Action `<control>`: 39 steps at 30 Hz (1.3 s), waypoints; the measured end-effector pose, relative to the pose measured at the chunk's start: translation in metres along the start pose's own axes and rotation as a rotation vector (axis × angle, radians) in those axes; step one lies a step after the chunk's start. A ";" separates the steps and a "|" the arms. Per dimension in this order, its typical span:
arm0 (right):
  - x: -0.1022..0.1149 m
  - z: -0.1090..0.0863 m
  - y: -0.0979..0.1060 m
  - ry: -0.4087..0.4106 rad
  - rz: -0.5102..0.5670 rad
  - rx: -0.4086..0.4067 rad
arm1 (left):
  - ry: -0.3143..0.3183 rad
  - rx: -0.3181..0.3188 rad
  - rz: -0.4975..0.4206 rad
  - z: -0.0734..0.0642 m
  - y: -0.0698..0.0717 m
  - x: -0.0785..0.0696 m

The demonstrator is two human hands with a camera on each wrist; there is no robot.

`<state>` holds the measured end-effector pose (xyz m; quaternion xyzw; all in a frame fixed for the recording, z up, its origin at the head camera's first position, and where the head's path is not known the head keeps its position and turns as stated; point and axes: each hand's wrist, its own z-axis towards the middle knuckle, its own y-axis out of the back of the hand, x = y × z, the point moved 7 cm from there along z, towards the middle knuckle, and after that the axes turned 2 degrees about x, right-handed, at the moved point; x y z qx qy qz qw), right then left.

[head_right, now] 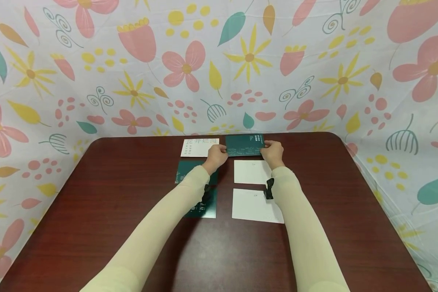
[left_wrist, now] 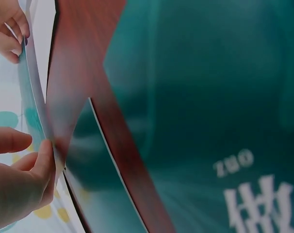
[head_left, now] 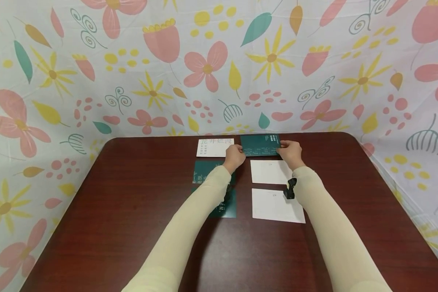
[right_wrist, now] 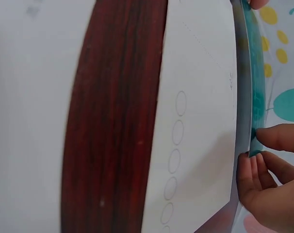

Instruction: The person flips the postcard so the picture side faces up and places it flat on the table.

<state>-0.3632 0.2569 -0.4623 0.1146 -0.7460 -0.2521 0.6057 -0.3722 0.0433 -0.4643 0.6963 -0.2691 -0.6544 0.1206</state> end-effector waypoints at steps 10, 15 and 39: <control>-0.002 0.000 -0.002 -0.027 -0.041 0.027 | 0.010 0.040 0.033 0.001 -0.006 0.000; -0.005 0.000 -0.003 -0.041 -0.049 0.031 | -0.008 0.046 0.035 -0.005 -0.007 -0.003; -0.001 -0.001 -0.006 -0.022 -0.044 0.076 | 0.004 0.011 0.059 -0.003 -0.008 -0.003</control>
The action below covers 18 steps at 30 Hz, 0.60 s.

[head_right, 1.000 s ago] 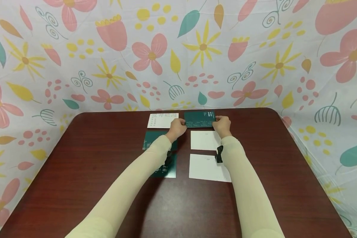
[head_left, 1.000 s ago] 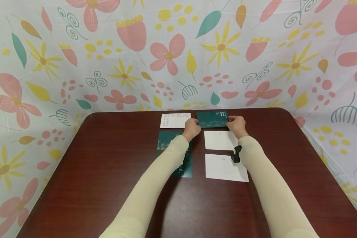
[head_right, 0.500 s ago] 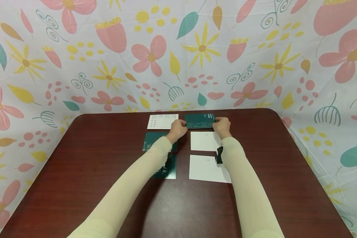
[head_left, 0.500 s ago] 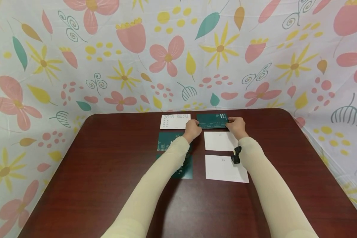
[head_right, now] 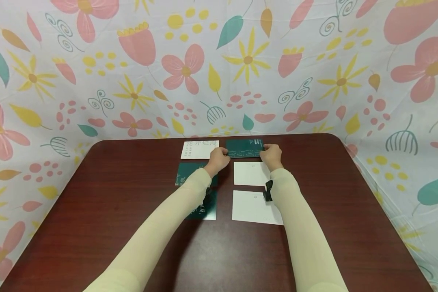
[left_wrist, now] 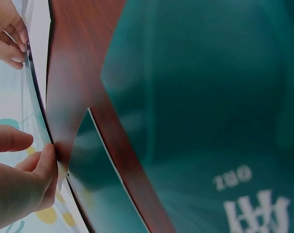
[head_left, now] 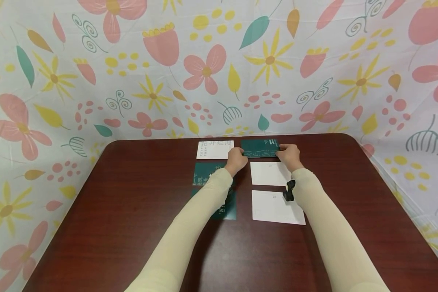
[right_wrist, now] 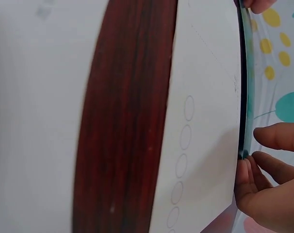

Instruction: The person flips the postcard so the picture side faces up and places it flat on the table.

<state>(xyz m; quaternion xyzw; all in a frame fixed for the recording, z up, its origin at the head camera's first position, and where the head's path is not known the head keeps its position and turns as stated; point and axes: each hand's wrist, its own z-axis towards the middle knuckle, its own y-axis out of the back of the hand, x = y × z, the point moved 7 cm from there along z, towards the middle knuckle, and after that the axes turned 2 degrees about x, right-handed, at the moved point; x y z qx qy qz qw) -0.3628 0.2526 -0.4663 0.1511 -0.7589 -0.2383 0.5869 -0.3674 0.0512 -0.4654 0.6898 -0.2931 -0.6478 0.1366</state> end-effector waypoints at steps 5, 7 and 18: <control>0.000 -0.001 -0.001 0.009 0.007 0.002 | -0.006 -0.006 0.021 -0.003 0.001 -0.002; 0.000 -0.002 -0.001 0.011 0.006 -0.001 | -0.012 -0.007 0.019 -0.004 0.001 -0.003; 0.000 -0.010 0.017 0.034 -0.031 -0.002 | -0.018 -0.030 -0.084 -0.009 0.008 -0.004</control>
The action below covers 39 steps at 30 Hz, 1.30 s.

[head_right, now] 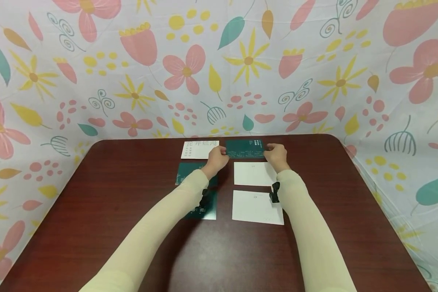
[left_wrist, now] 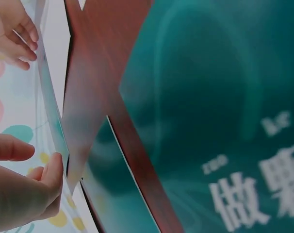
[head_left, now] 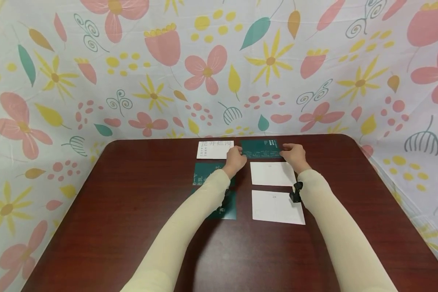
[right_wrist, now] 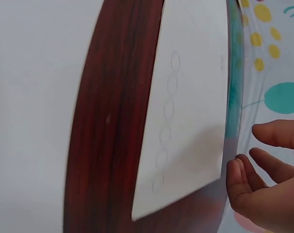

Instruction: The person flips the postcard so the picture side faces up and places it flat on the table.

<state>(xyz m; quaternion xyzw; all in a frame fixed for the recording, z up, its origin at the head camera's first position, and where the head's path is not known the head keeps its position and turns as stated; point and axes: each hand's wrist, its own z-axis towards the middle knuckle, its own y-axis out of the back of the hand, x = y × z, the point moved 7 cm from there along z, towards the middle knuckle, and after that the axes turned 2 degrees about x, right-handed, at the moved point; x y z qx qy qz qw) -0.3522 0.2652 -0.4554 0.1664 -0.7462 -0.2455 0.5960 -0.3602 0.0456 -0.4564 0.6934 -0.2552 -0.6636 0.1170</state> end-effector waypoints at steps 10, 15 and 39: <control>-0.011 -0.013 0.013 -0.016 -0.046 0.064 | 0.079 0.048 -0.189 -0.026 0.000 -0.006; -0.017 -0.023 0.019 -0.013 -0.089 0.117 | 0.109 0.041 -0.198 -0.039 -0.003 -0.009; -0.016 -0.054 0.006 -0.069 -0.129 0.197 | 0.170 0.072 -0.280 -0.074 -0.029 0.000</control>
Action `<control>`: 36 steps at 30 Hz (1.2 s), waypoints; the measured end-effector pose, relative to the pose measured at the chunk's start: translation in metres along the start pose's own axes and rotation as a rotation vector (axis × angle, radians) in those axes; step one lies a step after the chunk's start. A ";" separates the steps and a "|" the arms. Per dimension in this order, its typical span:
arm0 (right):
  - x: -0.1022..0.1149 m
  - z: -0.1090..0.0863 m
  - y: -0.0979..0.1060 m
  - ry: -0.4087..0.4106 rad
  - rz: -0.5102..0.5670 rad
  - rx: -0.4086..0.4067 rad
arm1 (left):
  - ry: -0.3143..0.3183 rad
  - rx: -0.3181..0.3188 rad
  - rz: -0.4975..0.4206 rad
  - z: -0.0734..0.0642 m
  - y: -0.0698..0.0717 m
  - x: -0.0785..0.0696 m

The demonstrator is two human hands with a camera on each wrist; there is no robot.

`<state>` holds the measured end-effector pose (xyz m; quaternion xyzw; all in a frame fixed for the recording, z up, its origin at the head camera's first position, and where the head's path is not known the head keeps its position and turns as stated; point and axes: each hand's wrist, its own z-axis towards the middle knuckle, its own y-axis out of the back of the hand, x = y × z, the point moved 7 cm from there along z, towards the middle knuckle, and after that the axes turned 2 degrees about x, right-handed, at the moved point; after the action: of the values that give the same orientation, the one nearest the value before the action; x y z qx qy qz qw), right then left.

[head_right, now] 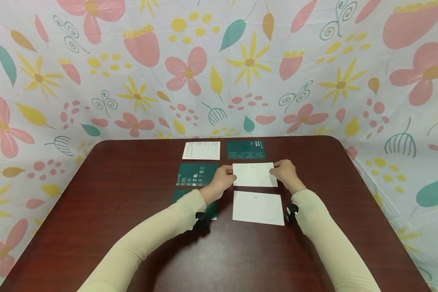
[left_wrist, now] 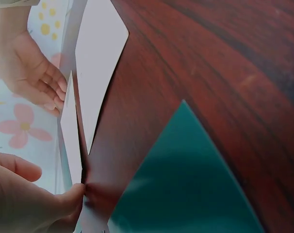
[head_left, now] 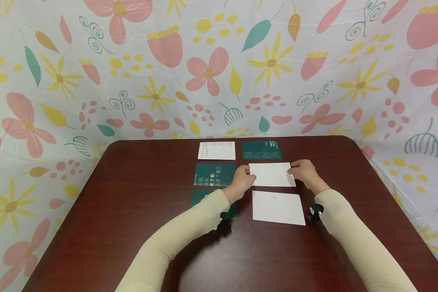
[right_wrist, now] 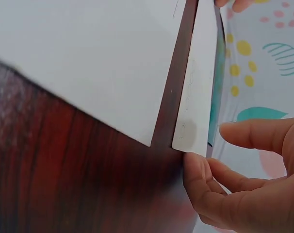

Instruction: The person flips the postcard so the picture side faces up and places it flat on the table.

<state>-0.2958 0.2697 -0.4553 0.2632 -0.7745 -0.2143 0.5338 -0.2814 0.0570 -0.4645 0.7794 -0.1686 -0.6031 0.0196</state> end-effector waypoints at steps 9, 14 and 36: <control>-0.005 0.001 0.002 0.025 0.195 -0.021 | -0.033 -0.002 -0.042 0.004 0.011 -0.005; -0.007 0.000 0.006 0.048 0.300 0.000 | -0.065 -0.011 -0.065 0.010 0.020 -0.007; 0.005 -0.003 0.010 0.085 0.549 0.017 | -0.085 -0.055 -0.084 0.021 0.043 -0.016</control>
<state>-0.2963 0.2739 -0.4446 0.0568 -0.7956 -0.0440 0.6016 -0.3153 0.0244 -0.4456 0.7586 -0.1200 -0.6403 0.0084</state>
